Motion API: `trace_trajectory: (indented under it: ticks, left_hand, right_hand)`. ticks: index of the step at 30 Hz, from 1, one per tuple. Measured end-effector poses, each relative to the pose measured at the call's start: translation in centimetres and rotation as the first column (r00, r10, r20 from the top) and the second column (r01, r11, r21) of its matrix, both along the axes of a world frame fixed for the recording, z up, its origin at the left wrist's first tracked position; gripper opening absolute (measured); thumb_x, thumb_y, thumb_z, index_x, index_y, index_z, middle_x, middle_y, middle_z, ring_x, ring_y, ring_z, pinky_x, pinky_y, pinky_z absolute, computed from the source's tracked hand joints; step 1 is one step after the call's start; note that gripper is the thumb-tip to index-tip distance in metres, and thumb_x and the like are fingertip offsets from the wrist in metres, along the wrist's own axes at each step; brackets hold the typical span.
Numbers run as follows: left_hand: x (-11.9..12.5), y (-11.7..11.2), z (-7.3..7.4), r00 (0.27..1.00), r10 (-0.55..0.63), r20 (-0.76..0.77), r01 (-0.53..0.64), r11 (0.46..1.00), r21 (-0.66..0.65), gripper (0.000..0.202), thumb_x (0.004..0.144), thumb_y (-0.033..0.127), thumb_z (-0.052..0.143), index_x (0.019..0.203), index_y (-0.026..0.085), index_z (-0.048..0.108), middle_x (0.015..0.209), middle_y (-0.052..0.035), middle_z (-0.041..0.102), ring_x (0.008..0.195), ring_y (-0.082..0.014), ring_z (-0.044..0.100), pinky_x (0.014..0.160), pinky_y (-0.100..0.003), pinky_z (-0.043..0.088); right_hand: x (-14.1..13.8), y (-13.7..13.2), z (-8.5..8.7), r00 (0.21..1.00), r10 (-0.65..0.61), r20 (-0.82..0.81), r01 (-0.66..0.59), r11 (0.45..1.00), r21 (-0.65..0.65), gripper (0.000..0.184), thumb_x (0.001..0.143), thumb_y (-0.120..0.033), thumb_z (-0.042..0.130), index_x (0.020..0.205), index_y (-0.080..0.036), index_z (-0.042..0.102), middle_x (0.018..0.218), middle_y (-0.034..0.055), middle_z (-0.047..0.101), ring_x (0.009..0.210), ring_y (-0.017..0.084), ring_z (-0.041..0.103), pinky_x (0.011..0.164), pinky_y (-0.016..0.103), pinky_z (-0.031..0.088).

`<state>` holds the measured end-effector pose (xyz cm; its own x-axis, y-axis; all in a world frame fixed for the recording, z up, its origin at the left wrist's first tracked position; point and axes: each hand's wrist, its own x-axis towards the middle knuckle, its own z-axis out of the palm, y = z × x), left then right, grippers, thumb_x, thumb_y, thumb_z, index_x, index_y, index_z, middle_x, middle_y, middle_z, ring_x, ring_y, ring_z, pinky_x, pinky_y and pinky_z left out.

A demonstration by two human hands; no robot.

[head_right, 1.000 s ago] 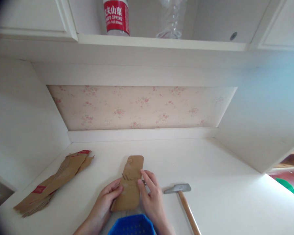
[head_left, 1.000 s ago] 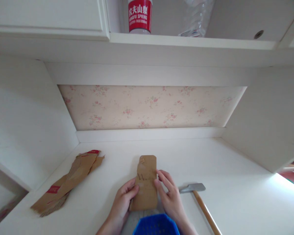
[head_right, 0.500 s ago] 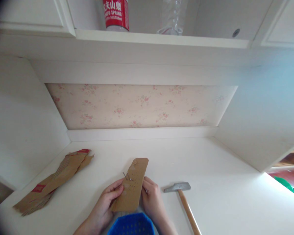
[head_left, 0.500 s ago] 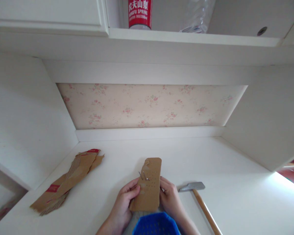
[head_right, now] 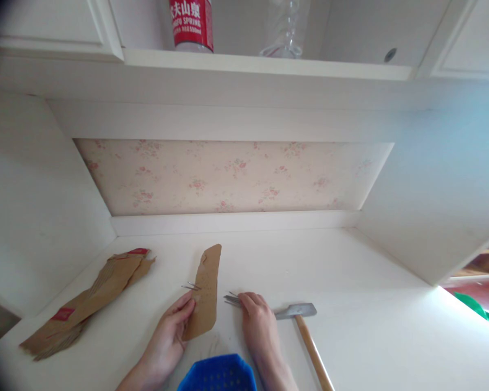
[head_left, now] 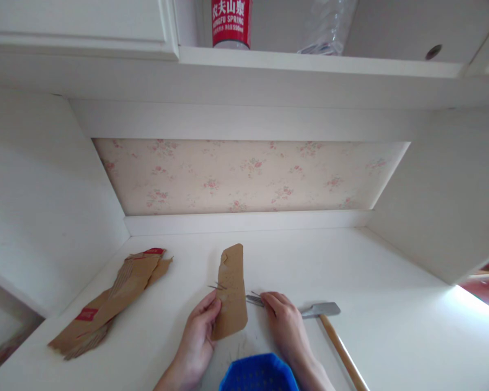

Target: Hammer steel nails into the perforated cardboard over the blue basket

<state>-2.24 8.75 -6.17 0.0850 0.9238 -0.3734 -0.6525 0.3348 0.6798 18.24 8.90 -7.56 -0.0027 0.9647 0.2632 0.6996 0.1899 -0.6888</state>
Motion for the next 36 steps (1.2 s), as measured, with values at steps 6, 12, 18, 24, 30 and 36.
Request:
trace_trajectory:
  ticks: [6,12,18,24,30,36]
  left_hand:
    - [0.5,-0.2,0.0,0.999,0.006,-0.053,-0.006,1.000,0.001,0.042,0.061,0.025,0.087,0.099,0.017,0.073,0.099,-0.0067,0.078,0.099,-0.0279,0.072,0.086,-0.035,0.056]
    - [0.6,-0.1,0.0,0.996,0.019,-0.090,-0.020,1.000,-0.008,0.041,0.059,0.024,0.088,0.096,0.017,0.074,0.098,-0.0066,0.078,0.101,-0.0285,0.072,0.089,-0.038,0.054]
    - [0.6,-0.1,-0.5,0.991,-0.030,-0.129,0.038,0.997,0.062,0.044,0.061,0.031,0.088,0.100,0.018,0.074,0.102,-0.0082,0.078,0.102,-0.0292,0.071,0.089,-0.036,0.053]
    - [0.6,-0.1,-1.0,0.964,-0.080,-0.253,0.132,0.972,0.194,0.045,0.068,0.036,0.085,0.107,0.017,0.075,0.114,-0.0113,0.074,0.110,-0.0307,0.068,0.098,-0.039,0.048]
    - [0.7,-0.1,-0.4,0.935,-0.161,-0.316,0.241,0.942,0.232,0.048,0.072,0.038,0.083,0.114,0.016,0.073,0.119,-0.0141,0.072,0.109,-0.0311,0.068,0.097,-0.039,0.048]
    - [0.7,-0.2,-0.6,0.934,-0.188,-0.303,0.255,0.945,0.202,0.054,0.067,0.040,0.087,0.114,0.016,0.073,0.116,-0.0150,0.073,0.110,-0.0313,0.068,0.099,-0.041,0.048]
  right_hand:
    - [-0.3,0.1,0.2,0.997,0.006,0.077,-0.004,1.000,-0.024,0.048,0.086,-0.004,0.036,0.114,-0.016,0.073,0.117,0.0116,0.075,0.112,0.027,0.065,0.098,0.043,0.051]
    - [-0.3,-0.1,0.5,0.996,0.045,0.079,-0.044,0.999,-0.019,0.053,0.079,0.001,0.037,0.114,-0.015,0.073,0.115,0.0122,0.076,0.111,0.026,0.066,0.099,0.043,0.052]
    - [-0.2,0.1,-0.1,1.000,0.025,0.010,-0.025,0.999,0.022,0.054,0.074,0.004,0.040,0.112,-0.015,0.074,0.114,0.0131,0.076,0.112,0.028,0.066,0.100,0.046,0.052]
    - [-0.3,-0.3,0.5,0.970,-0.121,-0.213,0.160,0.971,0.177,0.028,0.099,-0.028,0.044,0.105,-0.016,0.068,0.104,0.0142,0.074,0.099,0.025,0.066,0.087,0.043,0.055]
    - [-1.4,-1.0,2.1,0.976,0.171,-0.131,-0.126,0.946,0.298,0.023,0.091,-0.027,0.061,0.112,-0.023,0.071,0.105,0.0074,0.074,0.105,0.022,0.059,0.093,0.038,0.051]
    - [-2.0,-0.6,1.7,0.973,0.203,-0.113,-0.168,0.951,0.260,0.019,0.095,-0.025,0.057,0.097,-0.024,0.077,0.096,0.0042,0.078,0.099,0.021,0.058,0.091,0.039,0.051]
